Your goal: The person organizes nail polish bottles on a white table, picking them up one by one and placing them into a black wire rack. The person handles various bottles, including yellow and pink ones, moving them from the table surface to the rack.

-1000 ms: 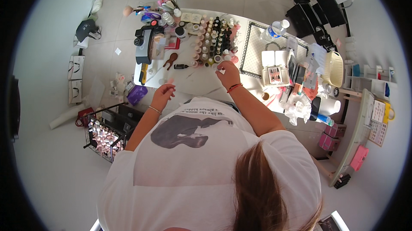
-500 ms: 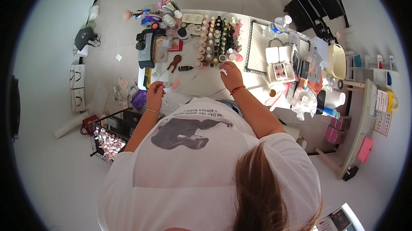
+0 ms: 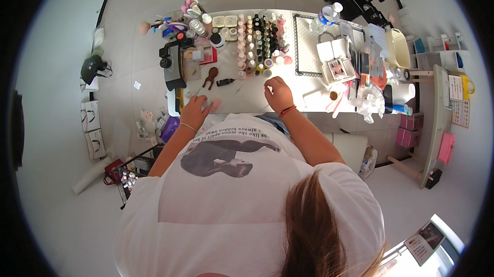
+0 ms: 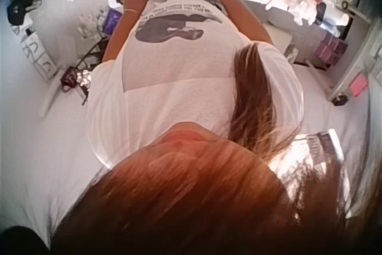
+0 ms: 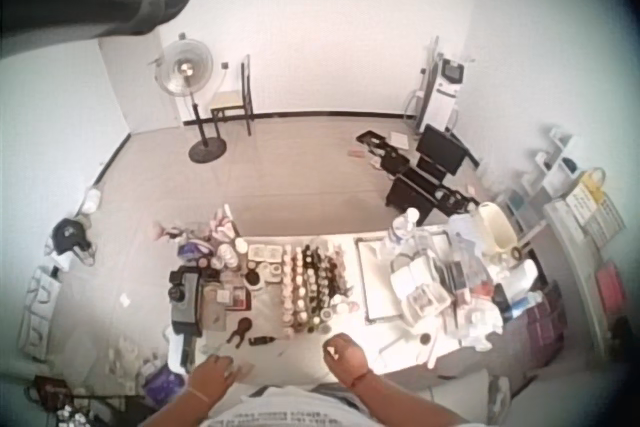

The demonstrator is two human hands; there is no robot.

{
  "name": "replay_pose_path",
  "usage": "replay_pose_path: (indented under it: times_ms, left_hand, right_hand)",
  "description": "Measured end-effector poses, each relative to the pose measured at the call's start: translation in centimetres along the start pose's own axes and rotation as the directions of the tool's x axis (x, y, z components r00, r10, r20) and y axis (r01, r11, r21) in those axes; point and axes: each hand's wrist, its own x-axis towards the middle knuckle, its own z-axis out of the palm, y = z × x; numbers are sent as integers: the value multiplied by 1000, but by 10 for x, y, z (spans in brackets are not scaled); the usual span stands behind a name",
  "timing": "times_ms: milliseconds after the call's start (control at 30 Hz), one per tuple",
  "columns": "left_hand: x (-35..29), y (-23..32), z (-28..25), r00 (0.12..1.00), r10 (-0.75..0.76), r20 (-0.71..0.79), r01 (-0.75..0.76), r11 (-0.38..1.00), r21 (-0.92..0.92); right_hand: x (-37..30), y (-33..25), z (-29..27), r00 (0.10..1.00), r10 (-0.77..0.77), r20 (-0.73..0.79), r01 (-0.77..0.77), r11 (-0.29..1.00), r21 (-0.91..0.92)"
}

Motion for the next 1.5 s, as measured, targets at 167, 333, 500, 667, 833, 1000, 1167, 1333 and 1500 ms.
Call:
replay_pose_path:
  times_ms: [167, 333, 500, 667, 833, 1000, 1167, 1333, 1500]
  left_hand:
    - [12, -9, -8, 990, -142, 26, 126, 761, -636]
    - [25, -5, -25, 979, -78, 189, 204, 345, -916]
    - [40, 24, -29, 967, 140, 213, 120, 487, -865]
    - [49, 31, 20, 916, 335, 219, -72, 675, -734]
    - [70, -1, 95, 679, 705, 204, -664, 709, -237]
    - [76, 13, 90, 690, 565, 451, -548, 816, -183]
    - [78, 35, 69, 693, 436, 574, -473, 876, -94]
    - [77, 19, 80, 715, 469, 518, -429, 880, -204]
    - [74, 2, 76, 760, 466, 454, -343, 880, -329]
  right_hand:
    - [1, -29, 6, 993, 8, 122, -25, 990, 142]
    - [13, -73, 8, 939, -16, 343, -149, 881, 450]
    - [16, -103, 13, 894, -44, 446, -178, 878, 445]
    - [-6, -42, 33, 842, 332, 426, -485, 811, 326]
    - [-47, 22, 64, 658, 490, 572, -750, 490, 444]
    - [-41, 34, 74, 607, 448, 657, -775, 517, 364]
    - [-40, 47, 91, 693, 380, 613, -656, 685, 317]
    - [-40, 43, 81, 672, 312, 671, -716, 503, 484]
    - [-28, -6, 22, 696, 318, 644, -689, 42, 723]
